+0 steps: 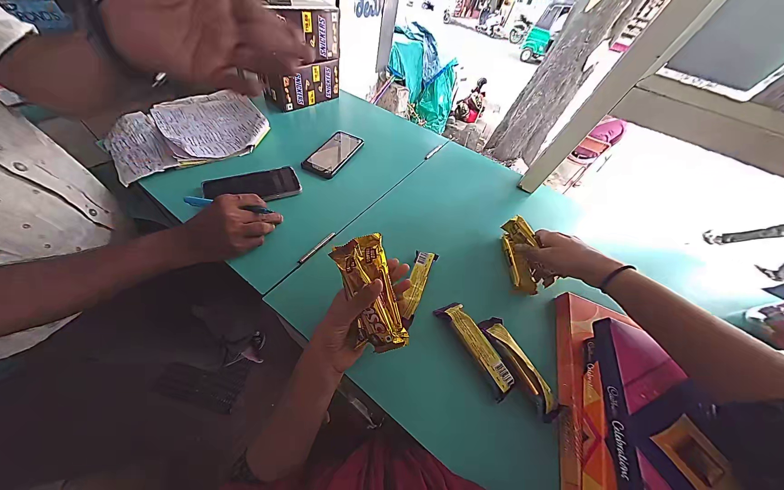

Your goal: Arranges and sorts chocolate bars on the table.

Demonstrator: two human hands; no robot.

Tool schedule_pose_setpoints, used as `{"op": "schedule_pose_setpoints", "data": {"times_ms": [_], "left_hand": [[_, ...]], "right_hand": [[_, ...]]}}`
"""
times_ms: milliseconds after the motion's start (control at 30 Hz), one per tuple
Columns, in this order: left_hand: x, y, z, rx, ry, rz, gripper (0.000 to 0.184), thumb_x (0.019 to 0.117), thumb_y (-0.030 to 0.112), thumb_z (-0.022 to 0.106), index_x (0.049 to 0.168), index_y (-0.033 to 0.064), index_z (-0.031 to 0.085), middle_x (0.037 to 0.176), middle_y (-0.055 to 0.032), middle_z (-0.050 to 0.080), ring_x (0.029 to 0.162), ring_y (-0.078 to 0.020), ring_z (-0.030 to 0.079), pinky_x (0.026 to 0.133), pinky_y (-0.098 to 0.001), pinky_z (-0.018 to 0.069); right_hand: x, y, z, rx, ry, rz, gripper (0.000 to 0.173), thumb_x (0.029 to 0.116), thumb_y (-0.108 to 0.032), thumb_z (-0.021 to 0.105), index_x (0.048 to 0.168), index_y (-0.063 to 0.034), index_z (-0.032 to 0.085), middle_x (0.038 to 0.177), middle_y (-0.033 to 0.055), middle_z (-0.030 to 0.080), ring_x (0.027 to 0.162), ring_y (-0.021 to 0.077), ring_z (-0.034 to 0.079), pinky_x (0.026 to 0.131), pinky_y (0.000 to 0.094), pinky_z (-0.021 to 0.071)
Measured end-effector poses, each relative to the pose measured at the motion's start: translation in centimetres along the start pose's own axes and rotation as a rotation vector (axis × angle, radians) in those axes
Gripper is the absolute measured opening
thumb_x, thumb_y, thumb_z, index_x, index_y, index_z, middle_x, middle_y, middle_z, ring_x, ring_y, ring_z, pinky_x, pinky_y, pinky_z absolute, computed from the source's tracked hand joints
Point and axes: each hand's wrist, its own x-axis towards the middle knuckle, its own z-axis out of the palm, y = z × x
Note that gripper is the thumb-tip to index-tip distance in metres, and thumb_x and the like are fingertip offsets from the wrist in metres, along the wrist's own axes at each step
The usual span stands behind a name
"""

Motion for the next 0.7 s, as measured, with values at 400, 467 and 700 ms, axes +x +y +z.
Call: {"op": "schedule_pose_setpoints", "data": {"times_ms": [400,467,700], "left_hand": [[0.4,0.1,0.2,-0.048,0.019,-0.024,0.055,0.083,0.021,0.084,0.131,0.0071,0.06,0.127,-0.0128,0.07,0.113,-0.0218,0.071,0.096,-0.0345,0.0583],[0.5,0.2,0.4,-0.055,0.041,-0.035,0.053,0.0845,0.019,0.082,0.129,0.0065,0.058,0.127,-0.0142,0.069,0.114,-0.0232,0.07,0.097,-0.0355,0.0575],[0.4,0.5,1.3,-0.034,0.106,-0.049,0.032,0.0981,0.009,0.061,0.128,0.0043,0.053,0.124,-0.014,0.07,0.11,-0.0224,0.071,0.095,-0.0361,0.058]], "right_hand": [[-0.9,-0.2,0.4,0.223,0.072,-0.013,0.039,0.1083,-0.029,0.052,0.098,0.0065,0.067,0.079,0.0163,0.064,0.071,0.0244,0.063,0.07,0.045,0.0545],[-1.0,-0.6,1.5,-0.062,0.076,-0.029,0.054,0.1103,-0.035,0.044,0.082,0.0076,0.062,0.077,0.0244,0.061,0.073,0.0386,0.062,0.07,0.0579,0.0465],[-1.3,-3.9,2.4,-0.258,0.034,-0.048,0.047,0.0981,-0.032,0.07,0.101,0.0134,0.059,0.096,0.0325,0.063,0.098,0.0499,0.062,0.083,0.066,0.0448]]}}
